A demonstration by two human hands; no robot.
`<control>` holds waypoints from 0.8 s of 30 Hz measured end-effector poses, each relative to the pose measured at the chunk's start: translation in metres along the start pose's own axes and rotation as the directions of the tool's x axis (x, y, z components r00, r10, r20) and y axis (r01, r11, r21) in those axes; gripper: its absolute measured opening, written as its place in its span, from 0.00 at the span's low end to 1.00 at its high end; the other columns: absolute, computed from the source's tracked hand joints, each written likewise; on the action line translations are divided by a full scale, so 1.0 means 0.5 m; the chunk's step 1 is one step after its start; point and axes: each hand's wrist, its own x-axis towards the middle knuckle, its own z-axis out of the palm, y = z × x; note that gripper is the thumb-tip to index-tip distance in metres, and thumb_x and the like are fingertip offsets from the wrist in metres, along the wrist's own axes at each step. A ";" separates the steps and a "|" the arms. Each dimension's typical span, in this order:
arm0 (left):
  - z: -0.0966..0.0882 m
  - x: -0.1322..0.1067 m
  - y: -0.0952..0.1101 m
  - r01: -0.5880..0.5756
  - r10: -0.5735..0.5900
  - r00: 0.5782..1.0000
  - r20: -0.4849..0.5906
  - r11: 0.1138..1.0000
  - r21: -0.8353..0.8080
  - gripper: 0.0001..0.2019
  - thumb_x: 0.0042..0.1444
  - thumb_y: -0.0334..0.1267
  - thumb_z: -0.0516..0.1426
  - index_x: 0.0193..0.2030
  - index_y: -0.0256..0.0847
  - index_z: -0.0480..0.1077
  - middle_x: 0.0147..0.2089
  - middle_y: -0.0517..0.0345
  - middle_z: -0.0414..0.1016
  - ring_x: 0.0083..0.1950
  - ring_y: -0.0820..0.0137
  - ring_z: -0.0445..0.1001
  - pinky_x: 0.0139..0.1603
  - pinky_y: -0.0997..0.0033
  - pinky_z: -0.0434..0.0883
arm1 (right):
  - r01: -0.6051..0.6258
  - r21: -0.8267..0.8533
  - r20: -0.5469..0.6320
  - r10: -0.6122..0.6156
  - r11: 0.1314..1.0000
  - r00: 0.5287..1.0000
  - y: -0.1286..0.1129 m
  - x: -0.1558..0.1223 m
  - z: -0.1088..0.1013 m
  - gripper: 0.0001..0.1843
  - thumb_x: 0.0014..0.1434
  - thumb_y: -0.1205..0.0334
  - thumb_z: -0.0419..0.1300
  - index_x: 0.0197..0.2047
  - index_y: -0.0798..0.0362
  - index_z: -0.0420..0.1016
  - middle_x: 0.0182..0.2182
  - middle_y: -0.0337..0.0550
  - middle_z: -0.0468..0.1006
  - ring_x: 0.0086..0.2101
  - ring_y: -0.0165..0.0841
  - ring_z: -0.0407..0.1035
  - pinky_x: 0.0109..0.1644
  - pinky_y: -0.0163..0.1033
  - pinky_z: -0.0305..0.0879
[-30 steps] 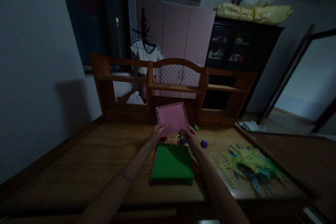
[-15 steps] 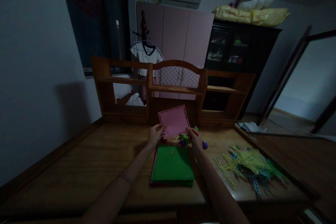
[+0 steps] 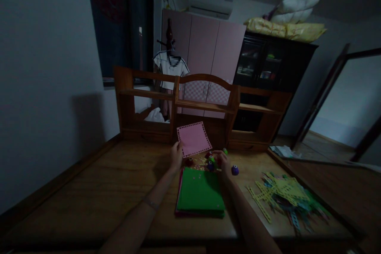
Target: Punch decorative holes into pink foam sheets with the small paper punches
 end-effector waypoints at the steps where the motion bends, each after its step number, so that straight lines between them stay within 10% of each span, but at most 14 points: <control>1: 0.003 -0.005 0.006 -0.015 0.015 1.000 0.013 0.999 0.037 0.21 0.57 0.55 0.49 0.29 0.38 0.68 0.26 0.60 0.68 0.28 0.71 0.65 0.28 0.78 0.58 | 0.024 -0.057 0.011 -0.024 0.998 1.000 0.001 -0.001 0.000 0.15 0.51 0.52 0.53 0.33 0.52 0.77 0.20 0.38 0.69 0.23 0.33 0.63 0.25 0.36 0.57; 12: 0.034 -0.051 0.021 -0.165 0.000 0.967 0.255 0.763 0.625 0.19 0.66 0.44 0.38 0.39 0.40 0.67 0.34 0.50 0.76 0.34 0.67 0.73 0.31 0.72 0.56 | 0.184 -0.500 0.137 -0.133 0.846 0.982 0.022 -0.015 -0.001 0.18 0.57 0.53 0.51 0.42 0.55 0.75 0.31 0.44 0.77 0.31 0.37 0.69 0.35 0.37 0.62; 24: 0.024 -0.047 0.051 -0.029 -0.111 0.971 0.211 0.825 0.565 0.22 0.66 0.45 0.38 0.49 0.38 0.67 0.40 0.46 0.77 0.40 0.65 0.75 0.34 0.72 0.60 | 0.075 -0.439 -0.025 -0.096 0.895 0.995 0.008 -0.020 -0.004 0.27 0.55 0.46 0.51 0.46 0.58 0.74 0.40 0.50 0.79 0.40 0.44 0.71 0.43 0.42 0.67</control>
